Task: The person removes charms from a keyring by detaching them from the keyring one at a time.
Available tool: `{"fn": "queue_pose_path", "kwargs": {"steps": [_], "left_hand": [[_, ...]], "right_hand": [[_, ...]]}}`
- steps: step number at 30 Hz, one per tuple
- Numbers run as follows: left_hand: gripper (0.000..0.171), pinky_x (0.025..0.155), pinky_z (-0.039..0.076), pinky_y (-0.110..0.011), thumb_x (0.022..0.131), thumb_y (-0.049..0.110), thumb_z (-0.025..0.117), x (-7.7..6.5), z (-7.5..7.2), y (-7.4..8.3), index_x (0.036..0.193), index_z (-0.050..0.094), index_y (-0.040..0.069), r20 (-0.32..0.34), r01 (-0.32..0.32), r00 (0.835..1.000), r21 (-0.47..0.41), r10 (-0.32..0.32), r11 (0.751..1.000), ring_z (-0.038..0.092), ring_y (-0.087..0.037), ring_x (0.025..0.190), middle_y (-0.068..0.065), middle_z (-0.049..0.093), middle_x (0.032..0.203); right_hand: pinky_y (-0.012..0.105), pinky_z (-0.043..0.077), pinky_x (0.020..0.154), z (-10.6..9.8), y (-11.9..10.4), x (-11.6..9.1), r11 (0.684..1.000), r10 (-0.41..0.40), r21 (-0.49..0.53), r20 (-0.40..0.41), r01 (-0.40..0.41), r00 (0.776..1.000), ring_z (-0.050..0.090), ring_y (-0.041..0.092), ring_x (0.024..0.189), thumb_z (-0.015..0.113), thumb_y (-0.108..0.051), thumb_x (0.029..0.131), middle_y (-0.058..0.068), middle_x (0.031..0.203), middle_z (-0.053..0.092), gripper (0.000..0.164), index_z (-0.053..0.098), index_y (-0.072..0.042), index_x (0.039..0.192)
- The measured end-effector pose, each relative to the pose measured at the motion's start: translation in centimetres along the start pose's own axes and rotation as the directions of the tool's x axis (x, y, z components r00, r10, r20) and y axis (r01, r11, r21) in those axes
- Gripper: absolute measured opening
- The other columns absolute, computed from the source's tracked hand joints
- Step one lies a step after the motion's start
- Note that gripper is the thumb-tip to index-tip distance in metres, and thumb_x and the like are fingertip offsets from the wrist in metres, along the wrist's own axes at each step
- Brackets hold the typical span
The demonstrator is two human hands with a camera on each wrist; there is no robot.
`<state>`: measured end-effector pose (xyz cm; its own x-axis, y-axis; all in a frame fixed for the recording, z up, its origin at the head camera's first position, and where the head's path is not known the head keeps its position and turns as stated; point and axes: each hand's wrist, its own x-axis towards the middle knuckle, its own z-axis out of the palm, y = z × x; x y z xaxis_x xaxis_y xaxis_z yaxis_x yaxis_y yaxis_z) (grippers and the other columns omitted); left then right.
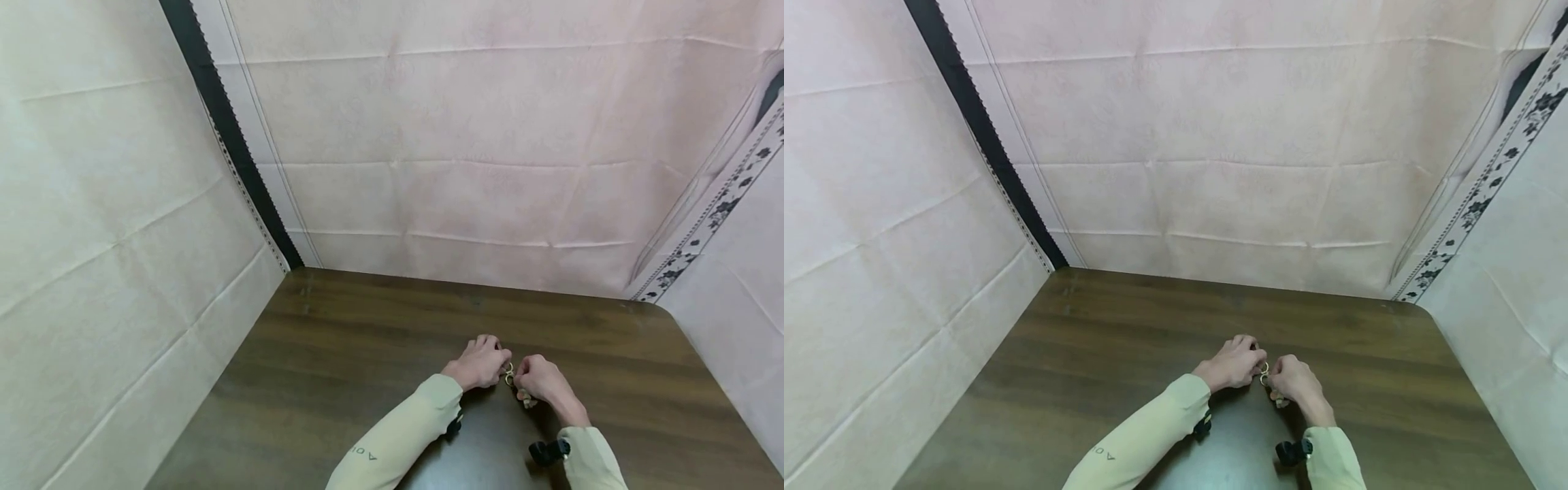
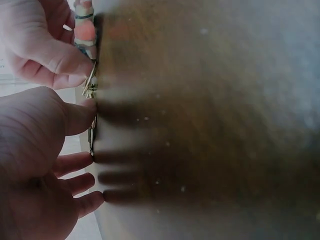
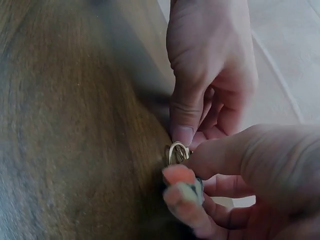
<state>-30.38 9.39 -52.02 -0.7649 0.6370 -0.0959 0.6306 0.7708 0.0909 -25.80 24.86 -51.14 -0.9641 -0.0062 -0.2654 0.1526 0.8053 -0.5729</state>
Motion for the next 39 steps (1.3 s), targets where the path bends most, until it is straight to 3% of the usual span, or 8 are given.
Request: {"fn": "queue_pose_path", "kwargs": {"steps": [5,8,14,20,25,29,34,39], "left_hand": [[0.015,0.113,0.036,-0.036,0.093,0.031,0.066,0.2,0.1,0.1,0.099,0.052,0.030,0.028,0.000,1.000,0.079,-0.002,0.997,0.034,-0.022,0.140,0.001,0.041,0.142],[0.015,0.115,0.034,-0.037,0.094,0.031,0.064,0.1,0.0,-0.1,0.103,0.052,0.028,0.029,0.013,0.999,0.076,-0.015,0.997,0.031,-0.023,0.143,-0.002,0.038,0.148],[0.007,0.113,0.033,-0.035,0.099,0.025,0.055,-0.2,-0.6,-1.0,0.097,0.048,0.027,0.012,0.054,0.999,-0.120,-0.053,0.991,0.034,-0.019,0.138,0.002,0.042,0.142],[0.008,0.093,0.038,-0.029,0.104,0.030,0.045,-0.8,-1.3,-1.8,0.098,0.049,0.026,-0.029,0.021,0.999,-0.270,-0.030,0.963,0.043,-0.013,0.107,0.008,0.049,0.110],[0.011,0.083,0.041,-0.024,0.105,0.028,0.043,-1.2,-2.4,-2.2,0.104,0.051,0.021,-0.095,-0.034,0.996,-0.328,0.002,0.944,0.048,-0.009,0.093,0.008,0.053,0.101],[0.011,0.069,0.042,-0.019,0.105,0.027,0.043,-1.5,-3.2,-2.1,0.108,0.051,0.018,-0.138,-0.054,0.990,-0.429,-0.006,0.902,0.049,-0.006,0.078,0.008,0.053,0.095],[0.012,0.059,0.042,-0.019,0.105,0.027,0.043,-2.1,-4.4,-2.0,0.108,0.048,0.017,-0.162,-0.065,0.986,-0.578,-0.037,0.813,0.047,-0.007,0.071,0.005,0.051,0.090],[0.011,0.058,0.044,-0.021,0.103,0.029,0.047,-3.1,-5.3,-1.9,0.108,0.049,0.020,-0.173,-0.079,0.983,-0.692,-0.058,0.717,0.048,-0.009,0.069,0.004,0.051,0.090]], "right_hand": [[0.031,0.051,0.050,0.1,-0.1,0.2,0.998,0.022,0.056,0.005,-0.022,1.000,0.059,0.017,0.056,0.059,-0.006,0.089,0.007,0.066,0.060,0.007,0.058,-0.004,0.082],[0.031,0.051,0.049,0.1,-0.2,0.5,0.996,-0.029,0.079,-0.027,0.031,0.999,0.060,0.016,0.055,0.058,-0.007,0.088,0.007,0.067,0.060,0.007,0.057,-0.003,0.082],[0.031,0.052,0.053,-0.2,-0.2,1.3,0.975,-0.121,0.177,-0.094,0.136,0.988,0.065,0.016,0.060,0.059,-0.009,0.090,0.008,0.072,0.063,0.009,0.058,-0.001,0.086],[0.027,0.045,0.053,-0.8,-0.2,1.4,0.954,-0.176,0.216,-0.153,0.206,0.972,0.060,0.013,0.063,0.058,-0.008,0.090,0.005,0.073,0.060,0.007,0.058,-0.001,0.088],[0.026,0.042,0.050,-1.4,-1.0,1.0,0.936,-0.207,0.239,-0.218,0.257,0.954,0.053,0.011,0.060,0.058,-0.006,0.089,0.004,0.071,0.057,0.006,0.058,-0.001,0.087],[0.028,0.048,0.054,-2.1,-1.9,0.5,0.903,-0.218,0.312,-0.258,0.295,0.941,0.058,0.013,0.061,0.058,-0.004,0.091,0.007,0.073,0.060,0.006,0.057,0.001,0.088],[0.029,0.051,0.059,-3.3,-3.2,-0.5,0.870,-0.219,0.370,-0.304,0.327,0.927,0.064,0.013,0.066,0.057,-0.007,0.094,0.013,0.078,0.065,0.010,0.057,0.002,0.090],[0.026,0.052,0.067,-3.9,-4.1,-1.4,0.833,-0.229,0.419,-0.336,0.362,0.914,0.062,0.011,0.072,0.056,-0.010,0.096,0.008,0.084,0.066,0.013,0.058,0.002,0.093]]}}
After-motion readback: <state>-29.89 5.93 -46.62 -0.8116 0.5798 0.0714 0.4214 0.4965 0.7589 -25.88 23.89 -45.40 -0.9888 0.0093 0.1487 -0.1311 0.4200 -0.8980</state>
